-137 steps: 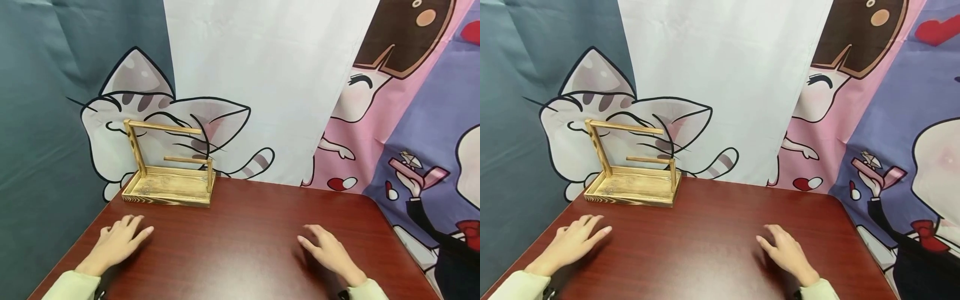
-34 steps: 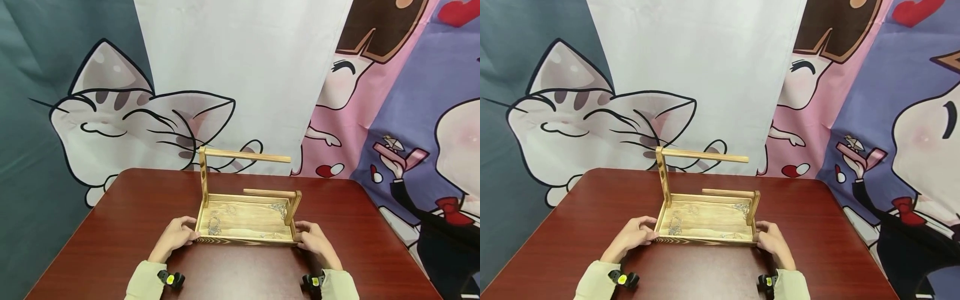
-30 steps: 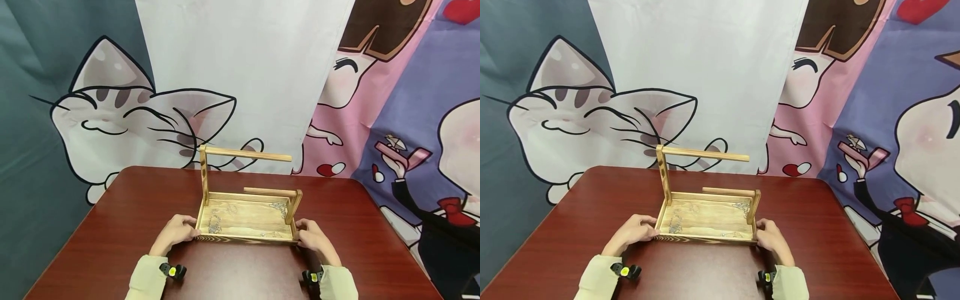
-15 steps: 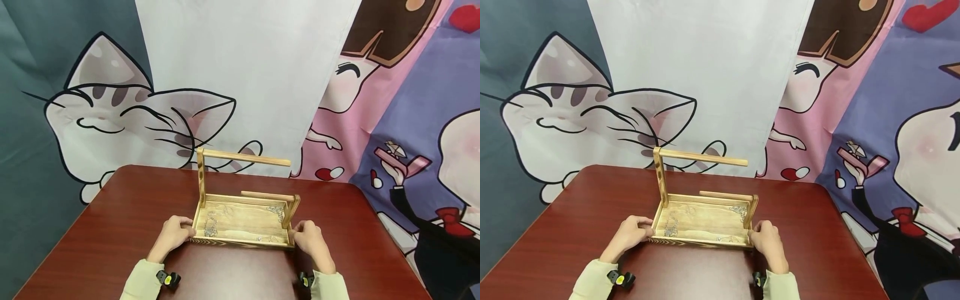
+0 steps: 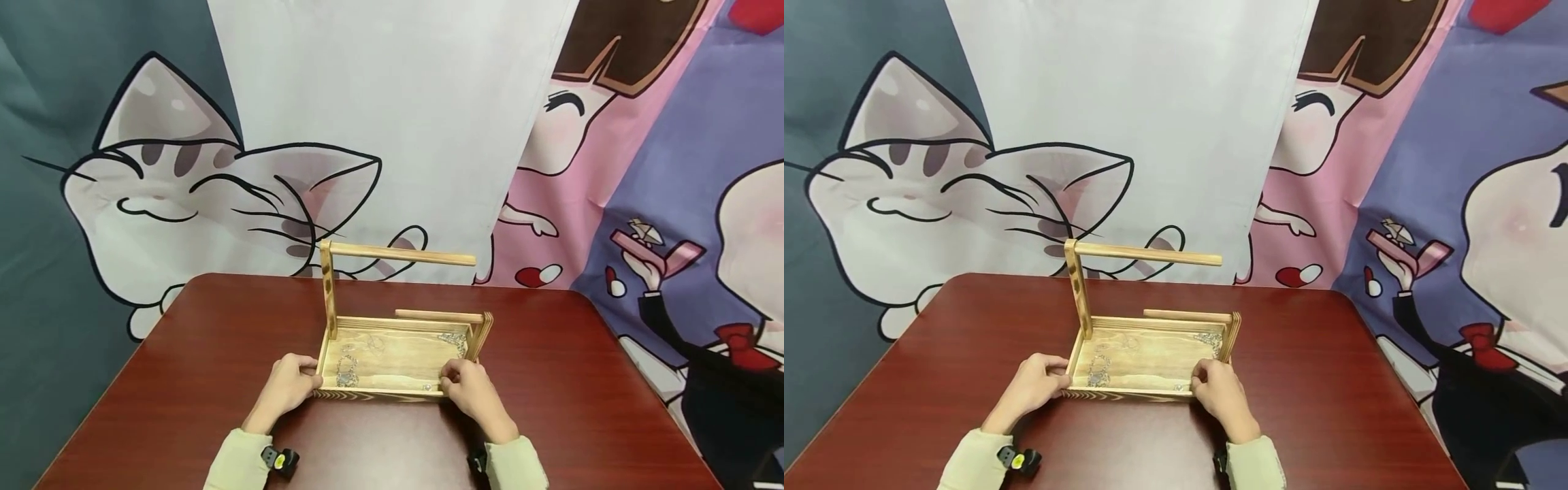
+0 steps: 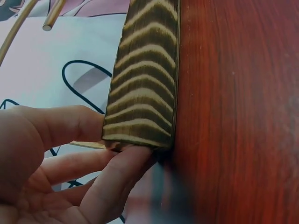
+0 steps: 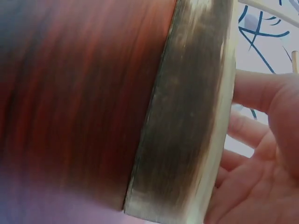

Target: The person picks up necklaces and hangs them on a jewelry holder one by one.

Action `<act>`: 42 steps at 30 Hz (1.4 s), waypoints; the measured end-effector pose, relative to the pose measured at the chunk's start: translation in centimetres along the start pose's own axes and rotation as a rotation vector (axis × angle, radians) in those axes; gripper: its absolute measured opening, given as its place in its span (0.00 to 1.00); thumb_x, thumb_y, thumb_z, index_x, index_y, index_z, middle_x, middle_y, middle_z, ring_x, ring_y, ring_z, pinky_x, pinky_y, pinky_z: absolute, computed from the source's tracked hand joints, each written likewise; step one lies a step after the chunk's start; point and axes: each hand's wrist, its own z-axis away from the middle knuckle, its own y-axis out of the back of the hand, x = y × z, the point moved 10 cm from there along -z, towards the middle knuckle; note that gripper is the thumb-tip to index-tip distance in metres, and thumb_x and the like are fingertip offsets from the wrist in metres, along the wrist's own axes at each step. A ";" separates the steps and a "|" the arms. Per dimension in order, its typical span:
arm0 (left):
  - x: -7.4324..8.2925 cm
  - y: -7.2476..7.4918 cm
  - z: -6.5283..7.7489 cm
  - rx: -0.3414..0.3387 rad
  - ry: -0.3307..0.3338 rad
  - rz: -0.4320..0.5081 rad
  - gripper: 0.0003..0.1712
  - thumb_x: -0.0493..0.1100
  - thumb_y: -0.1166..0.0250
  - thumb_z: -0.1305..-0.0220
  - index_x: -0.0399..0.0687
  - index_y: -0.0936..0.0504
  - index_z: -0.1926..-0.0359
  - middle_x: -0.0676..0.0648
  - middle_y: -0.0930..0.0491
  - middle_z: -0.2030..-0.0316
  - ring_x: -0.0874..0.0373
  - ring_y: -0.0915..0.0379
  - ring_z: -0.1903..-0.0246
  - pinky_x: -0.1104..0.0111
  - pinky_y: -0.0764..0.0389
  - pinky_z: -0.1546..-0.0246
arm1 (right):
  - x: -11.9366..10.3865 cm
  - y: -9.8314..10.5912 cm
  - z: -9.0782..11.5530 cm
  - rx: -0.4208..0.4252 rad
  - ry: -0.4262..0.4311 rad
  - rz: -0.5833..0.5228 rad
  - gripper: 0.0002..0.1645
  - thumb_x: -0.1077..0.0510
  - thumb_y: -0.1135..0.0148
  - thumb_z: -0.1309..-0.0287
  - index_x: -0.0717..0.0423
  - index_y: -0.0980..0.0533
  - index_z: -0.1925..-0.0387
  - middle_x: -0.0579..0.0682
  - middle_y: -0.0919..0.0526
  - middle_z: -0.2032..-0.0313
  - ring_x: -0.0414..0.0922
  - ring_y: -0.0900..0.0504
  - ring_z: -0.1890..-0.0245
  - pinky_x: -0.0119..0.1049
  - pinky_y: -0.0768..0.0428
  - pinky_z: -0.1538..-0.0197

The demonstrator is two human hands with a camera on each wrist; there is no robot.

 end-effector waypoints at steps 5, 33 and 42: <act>0.1 0.6 0.5 0.029 -0.008 -0.034 0.17 0.31 0.37 0.59 0.33 0.18 0.61 0.45 0.19 0.75 0.60 0.25 0.82 0.70 0.25 0.80 | 0.2 -0.7 0.0 -0.051 -0.057 0.001 0.07 0.63 0.35 0.63 0.47 0.23 0.82 0.38 0.25 0.83 0.38 0.31 0.81 0.35 0.33 0.76; 0.3 -0.4 0.8 -0.055 0.047 -0.007 0.15 0.31 0.39 0.61 0.34 0.21 0.65 0.47 0.22 0.79 0.58 0.27 0.87 0.68 0.26 0.83 | -0.2 -0.5 0.1 -0.105 0.061 0.076 0.16 0.73 0.49 0.66 0.48 0.34 0.81 0.40 0.33 0.80 0.40 0.32 0.76 0.33 0.35 0.73; 0.4 -0.6 0.9 -0.076 0.033 -0.010 0.11 0.30 0.39 0.61 0.36 0.20 0.70 0.49 0.24 0.82 0.59 0.28 0.88 0.68 0.27 0.83 | -0.3 1.1 0.0 -0.029 0.109 -0.130 0.14 0.72 0.43 0.51 0.50 0.33 0.77 0.40 0.31 0.81 0.36 0.32 0.77 0.29 0.33 0.70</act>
